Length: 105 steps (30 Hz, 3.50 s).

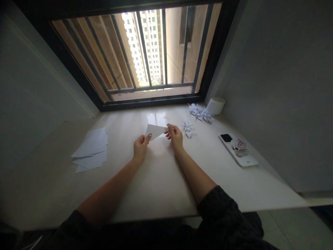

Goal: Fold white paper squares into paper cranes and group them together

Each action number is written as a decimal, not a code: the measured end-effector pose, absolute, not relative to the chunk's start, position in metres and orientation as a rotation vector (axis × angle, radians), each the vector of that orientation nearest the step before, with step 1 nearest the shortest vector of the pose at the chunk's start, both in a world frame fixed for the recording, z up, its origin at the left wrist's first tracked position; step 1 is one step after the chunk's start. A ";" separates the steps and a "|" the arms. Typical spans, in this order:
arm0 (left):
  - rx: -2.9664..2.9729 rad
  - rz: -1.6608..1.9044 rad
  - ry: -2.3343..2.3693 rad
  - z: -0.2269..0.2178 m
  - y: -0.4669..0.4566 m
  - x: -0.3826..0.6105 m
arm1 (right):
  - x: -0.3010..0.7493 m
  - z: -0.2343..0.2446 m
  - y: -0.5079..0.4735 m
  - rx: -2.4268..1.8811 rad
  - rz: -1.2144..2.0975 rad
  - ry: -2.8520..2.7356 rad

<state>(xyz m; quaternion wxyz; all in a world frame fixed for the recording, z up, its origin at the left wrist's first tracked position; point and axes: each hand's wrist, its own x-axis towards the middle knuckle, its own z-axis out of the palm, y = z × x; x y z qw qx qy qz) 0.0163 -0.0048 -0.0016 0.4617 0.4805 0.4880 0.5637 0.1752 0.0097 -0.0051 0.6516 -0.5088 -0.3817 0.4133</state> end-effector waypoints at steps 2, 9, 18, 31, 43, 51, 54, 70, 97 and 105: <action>1.170 1.375 1.181 -0.001 -0.005 0.017 | 0.172 -0.004 0.008 -1.147 1.008 -0.962; 1.038 1.434 1.157 0.007 -0.006 0.019 | 0.164 -0.011 0.007 -1.121 1.142 -0.906; 1.187 1.394 1.138 -0.003 -0.001 0.019 | 0.147 -0.007 -0.006 -1.061 1.200 -0.985; 0.951 1.456 1.201 0.004 -0.003 0.017 | 0.160 -0.002 -0.004 -1.251 1.055 -1.148; 0.949 1.419 1.228 0.006 -0.004 0.018 | 0.167 -0.004 0.002 -1.148 1.053 -0.741; 0.981 1.425 1.223 0.006 -0.005 0.017 | 0.170 -0.005 0.006 -1.166 0.991 -0.575; 0.963 1.416 1.221 0.006 -0.005 0.017 | 0.170 -0.005 0.006 -1.156 0.983 -0.584; 0.873 1.530 1.199 -0.006 0.004 0.014 | 0.169 -0.011 0.005 -1.158 0.722 -0.806; 1.094 1.322 1.067 -0.005 -0.006 0.023 | 0.153 -0.001 -0.017 -1.232 0.417 -1.731; 0.966 1.356 1.008 -0.007 0.001 0.021 | 0.153 -0.006 -0.015 -1.187 0.462 -1.788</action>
